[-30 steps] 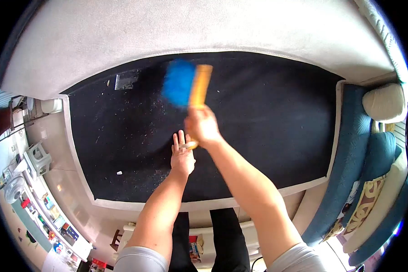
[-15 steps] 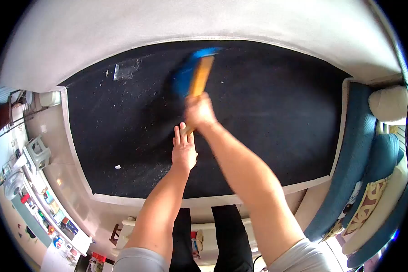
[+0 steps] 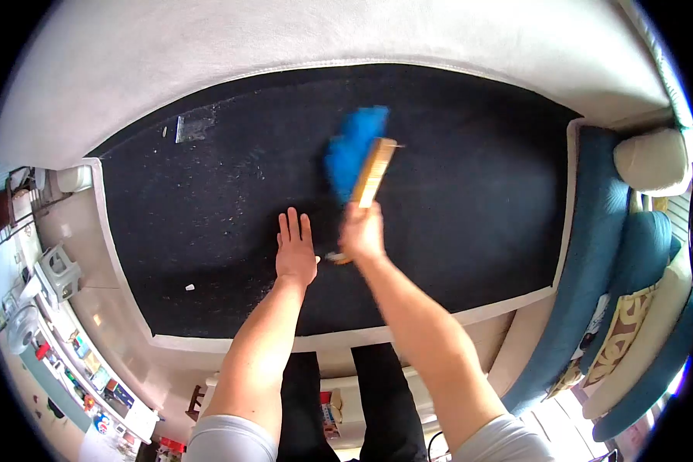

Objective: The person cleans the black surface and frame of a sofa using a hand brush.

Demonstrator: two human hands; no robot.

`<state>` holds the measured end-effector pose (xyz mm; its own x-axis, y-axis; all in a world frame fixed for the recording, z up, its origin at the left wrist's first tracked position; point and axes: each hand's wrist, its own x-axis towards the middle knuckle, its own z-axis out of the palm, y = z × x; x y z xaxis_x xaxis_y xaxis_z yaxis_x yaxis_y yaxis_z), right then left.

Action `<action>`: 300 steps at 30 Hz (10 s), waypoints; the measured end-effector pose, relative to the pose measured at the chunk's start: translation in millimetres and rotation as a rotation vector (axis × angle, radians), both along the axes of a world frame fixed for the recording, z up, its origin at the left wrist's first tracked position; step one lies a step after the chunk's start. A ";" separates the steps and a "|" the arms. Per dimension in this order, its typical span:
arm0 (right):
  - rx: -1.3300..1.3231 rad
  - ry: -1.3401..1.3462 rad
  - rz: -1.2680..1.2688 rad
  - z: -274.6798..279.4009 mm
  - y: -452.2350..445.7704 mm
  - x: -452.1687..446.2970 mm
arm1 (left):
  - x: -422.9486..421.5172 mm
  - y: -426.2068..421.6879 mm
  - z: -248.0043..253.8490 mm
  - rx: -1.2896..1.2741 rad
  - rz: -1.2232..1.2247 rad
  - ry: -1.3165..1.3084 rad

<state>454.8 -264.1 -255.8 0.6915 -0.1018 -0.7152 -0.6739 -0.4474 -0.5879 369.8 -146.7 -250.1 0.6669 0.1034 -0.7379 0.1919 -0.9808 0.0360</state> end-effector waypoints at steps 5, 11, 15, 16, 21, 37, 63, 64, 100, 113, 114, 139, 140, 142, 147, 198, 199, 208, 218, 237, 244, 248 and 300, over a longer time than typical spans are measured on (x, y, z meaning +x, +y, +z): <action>0.336 0.074 0.375 36.8 86.2 -5.0 | -19.3 5.1 -33.8 -0.174 0.123 -0.222; 0.114 -0.249 -0.260 8.8 -25.5 10.1 | -12.4 4.6 -10.8 -0.075 0.030 -0.142; -0.063 -0.023 -0.006 -19.9 -17.2 -20.1 | -7.7 0.3 -7.9 -0.075 0.076 -0.100; 0.067 0.115 -0.068 21.6 8.0 3.3 | -9.7 3.1 -9.1 -0.057 0.055 -0.108; 0.287 0.050 0.433 49.3 55.9 23.5 | -61.4 13.2 -108.7 -0.447 0.243 -0.315; 0.329 0.041 0.085 46.9 -73.2 25.2 | -4.7 2.3 0.5 -0.041 0.041 -0.090; 0.317 -0.131 -0.259 67.6 -59.3 90.9 | -2.7 0.8 -1.1 -0.070 0.064 -0.074; 0.183 -0.334 -0.291 62.3 -98.7 100.8 | -5.7 1.5 -4.5 -0.076 0.063 -0.081; 0.195 -0.312 0.956 39.8 7.1 23.9 | -10.3 2.6 -15.6 -0.080 0.070 -0.090; 0.181 -0.121 -0.568 -27.7 -131.4 29.3 | 16.6 20.0 22.2 -0.240 0.084 -0.626; 0.165 -0.122 -0.564 -34.2 -131.6 28.4 | 35.7 17.5 19.3 -0.249 0.103 -0.648; 0.189 0.007 -0.563 -70.4 -148.1 37.0 | 204.7 -36.1 -62.7 -0.181 0.341 -0.543; 0.186 0.007 -0.570 -70.0 -149.4 38.4 | 207.5 -37.3 -59.3 -0.158 0.342 -0.488; 0.190 0.017 -0.580 -69.7 -147.4 38.0 | 204.6 -37.2 -60.1 -0.152 0.325 -0.505; 0.204 -0.011 -0.584 -76.5 -148.8 35.2 | 171.5 -9.4 -47.1 -0.278 0.398 -0.655; 0.245 0.350 0.106 80.0 92.6 -132.7 | -156.7 -6.9 34.4 -0.419 -0.082 0.128; 0.333 0.319 0.011 96.0 90.4 -130.7 | -147.6 -5.8 49.0 -0.425 -0.080 0.162; 0.097 -0.051 -0.533 57.5 -83.9 -137.6 | -204.2 -6.3 66.2 -0.459 -0.128 0.094; 0.045 0.179 0.321 76.0 43.1 -219.5 | -259.1 -6.1 34.2 -0.507 0.156 0.235; 0.054 0.115 0.274 69.1 -39.6 -249.4 | -237.0 -15.0 50.0 -0.211 -0.087 0.221; -0.077 -0.016 -0.331 37.0 -147.3 -256.2 | -248.0 -28.7 80.3 -0.275 0.011 0.127; -0.188 0.184 -0.042 63.8 -48.5 -284.4 | -271.3 -24.2 74.1 -0.255 -0.025 0.275; 0.296 0.160 0.350 6.2 342.8 -9.2 | -41.9 102.8 -43.3 -0.488 0.013 -0.214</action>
